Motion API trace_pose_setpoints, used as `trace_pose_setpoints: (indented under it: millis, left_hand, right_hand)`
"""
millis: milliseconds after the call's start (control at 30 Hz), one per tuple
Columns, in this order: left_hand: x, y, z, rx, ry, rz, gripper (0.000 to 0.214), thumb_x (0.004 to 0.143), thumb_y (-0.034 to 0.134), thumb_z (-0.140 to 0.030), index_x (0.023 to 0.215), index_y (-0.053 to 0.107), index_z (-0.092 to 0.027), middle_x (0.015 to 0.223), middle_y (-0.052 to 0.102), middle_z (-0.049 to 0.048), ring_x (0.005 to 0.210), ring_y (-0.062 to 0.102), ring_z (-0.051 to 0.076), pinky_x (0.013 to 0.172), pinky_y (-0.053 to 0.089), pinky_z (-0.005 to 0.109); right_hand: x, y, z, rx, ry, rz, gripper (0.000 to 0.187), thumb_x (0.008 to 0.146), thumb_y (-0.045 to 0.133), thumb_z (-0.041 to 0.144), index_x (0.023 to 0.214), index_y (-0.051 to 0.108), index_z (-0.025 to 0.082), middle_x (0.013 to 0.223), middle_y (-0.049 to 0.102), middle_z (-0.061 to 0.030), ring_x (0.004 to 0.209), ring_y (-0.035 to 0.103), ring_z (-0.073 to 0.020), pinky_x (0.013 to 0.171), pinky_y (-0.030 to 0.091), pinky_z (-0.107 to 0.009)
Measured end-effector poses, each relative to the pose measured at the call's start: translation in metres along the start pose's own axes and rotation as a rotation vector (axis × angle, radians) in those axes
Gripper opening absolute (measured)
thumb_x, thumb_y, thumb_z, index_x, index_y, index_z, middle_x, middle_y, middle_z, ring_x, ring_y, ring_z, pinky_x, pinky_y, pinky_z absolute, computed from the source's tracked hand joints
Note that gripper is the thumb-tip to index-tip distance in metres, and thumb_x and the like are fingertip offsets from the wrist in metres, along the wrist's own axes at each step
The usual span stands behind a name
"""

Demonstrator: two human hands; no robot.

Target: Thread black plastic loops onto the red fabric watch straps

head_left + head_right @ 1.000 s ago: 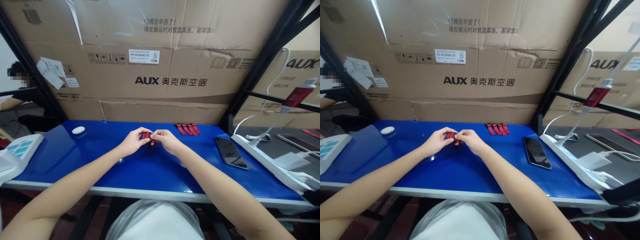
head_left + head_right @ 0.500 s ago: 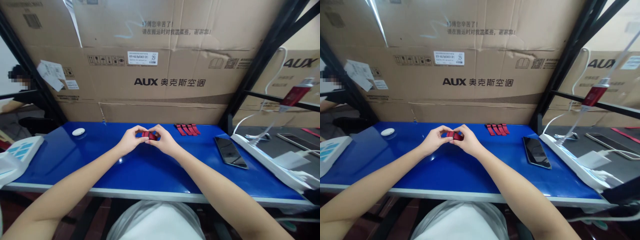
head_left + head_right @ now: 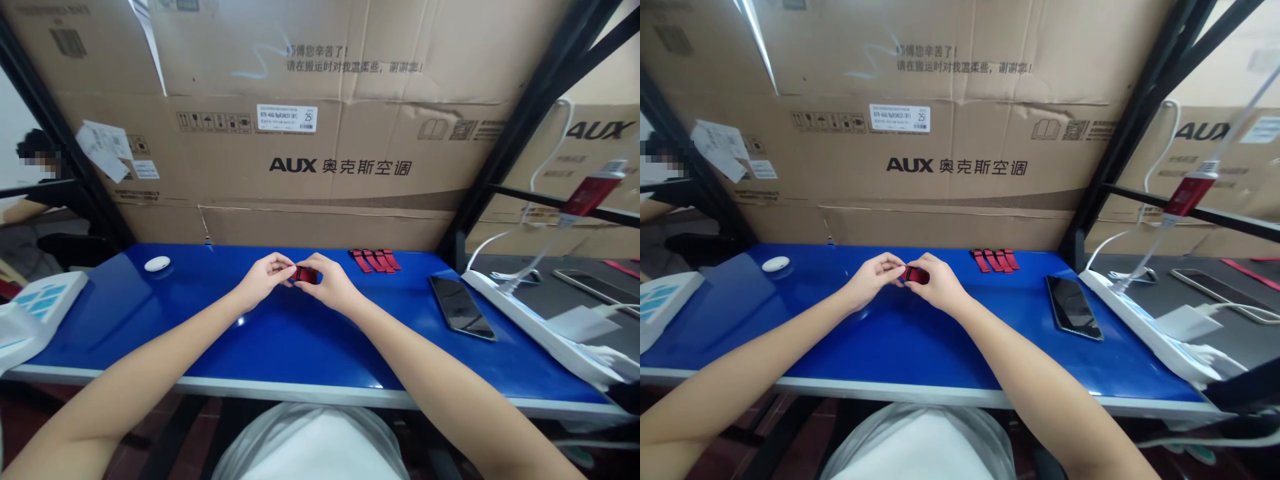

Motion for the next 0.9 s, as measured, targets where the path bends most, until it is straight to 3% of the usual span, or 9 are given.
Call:
trace_pose_setpoints:
  millis: [167, 300, 367, 533, 633, 700, 800, 900]
  left_hand:
    - [0.003, -0.012, 0.01, 0.041, -0.101, -0.05, 0.03, 0.069, 0.077, -0.033, 0.085, 0.062, -0.014, 0.073, 0.069, 0.0037, 0.069, 0.066, 0.017, 0.07, 0.054, 0.032]
    - [0.005, -0.026, 0.025, 0.154, -0.204, -0.103, 0.024, 0.067, 0.075, -0.027, 0.083, 0.065, -0.013, 0.068, 0.069, 0.0046, 0.063, 0.065, 0.016, 0.067, 0.053, 0.032]
    - [0.005, -0.023, 0.028, 0.258, -0.201, -0.049, 0.02, 0.071, 0.072, -0.027, 0.085, 0.067, -0.013, 0.068, 0.069, 0.0048, 0.061, 0.064, 0.016, 0.066, 0.053, 0.031]
    - [-0.005, 0.002, 0.024, 0.636, -0.078, 0.239, 0.031, 0.076, 0.069, -0.042, 0.095, 0.07, -0.018, 0.081, 0.069, 0.0051, 0.072, 0.064, 0.018, 0.066, 0.051, 0.03]
    - [-0.012, 0.014, 0.01, 0.83, 0.121, 0.284, 0.038, 0.075, 0.071, -0.047, 0.103, 0.07, -0.022, 0.103, 0.066, 0.007, 0.093, 0.062, 0.023, 0.082, 0.05, 0.035]
    - [-0.017, 0.026, 0.005, 0.887, 0.254, 0.335, 0.032, 0.082, 0.065, -0.043, 0.108, 0.069, -0.024, 0.114, 0.064, 0.007, 0.106, 0.059, 0.024, 0.095, 0.046, 0.038]
    - [-0.023, 0.042, 0.009, 0.922, 0.318, 0.404, 0.029, 0.093, 0.052, -0.032, 0.117, 0.065, -0.024, 0.121, 0.063, 0.0062, 0.113, 0.057, 0.021, 0.102, 0.042, 0.036]
    - [-0.024, 0.049, 0.013, 1.003, 0.328, 0.375, 0.032, 0.095, 0.045, -0.029, 0.122, 0.062, -0.021, 0.125, 0.061, 0.0075, 0.116, 0.055, 0.022, 0.103, 0.041, 0.037]
  right_hand:
    - [0.0, 0.002, 0.002, -0.199, -0.047, 0.122, 0.028, 0.078, 0.069, 0.023, 0.105, 0.067, 0.017, 0.094, 0.061, -0.0078, 0.088, 0.056, -0.0204, 0.08, 0.046, -0.033]
    - [-0.001, 0.004, -0.016, -0.385, 0.023, 0.266, 0.02, 0.075, 0.072, 0.023, 0.093, 0.069, 0.016, 0.089, 0.061, -0.0082, 0.086, 0.056, -0.0221, 0.078, 0.045, -0.033]
    - [-0.003, 0.009, -0.028, -0.408, 0.066, 0.347, 0.018, 0.075, 0.072, 0.023, 0.092, 0.069, 0.017, 0.09, 0.061, -0.008, 0.086, 0.057, -0.0219, 0.077, 0.044, -0.032]
    - [-0.002, 0.021, -0.056, -0.404, 0.15, 0.475, 0.032, 0.081, 0.067, 0.022, 0.113, 0.066, 0.017, 0.108, 0.062, -0.0112, 0.101, 0.059, -0.0232, 0.088, 0.044, -0.032]
    - [0.0, 0.019, -0.079, -0.507, 0.292, 0.502, 0.035, 0.086, 0.062, 0.032, 0.114, 0.065, 0.013, 0.114, 0.062, -0.0168, 0.105, 0.06, -0.0271, 0.091, 0.045, -0.034]
    - [-0.004, 0.019, -0.087, -0.53, 0.326, 0.53, 0.04, 0.086, 0.06, 0.038, 0.116, 0.064, 0.012, 0.119, 0.061, -0.0183, 0.108, 0.06, -0.0296, 0.093, 0.045, -0.036]
    - [-0.016, 0.019, -0.087, -0.495, 0.294, 0.537, 0.051, 0.088, 0.055, 0.042, 0.129, 0.057, 0.011, 0.136, 0.053, -0.0185, 0.127, 0.049, -0.0317, 0.106, 0.038, -0.039]
    - [-0.032, 0.017, -0.084, -0.432, 0.25, 0.487, 0.06, 0.094, 0.042, 0.047, 0.141, 0.043, 0.01, 0.15, 0.037, -0.0171, 0.141, 0.031, -0.0281, 0.115, 0.026, -0.041]
Point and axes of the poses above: each hand's wrist, its own x-axis towards the middle knuckle, its own y-axis out of the palm, z = x × y, the point moved 9 cm from there along x, towards the middle knuckle
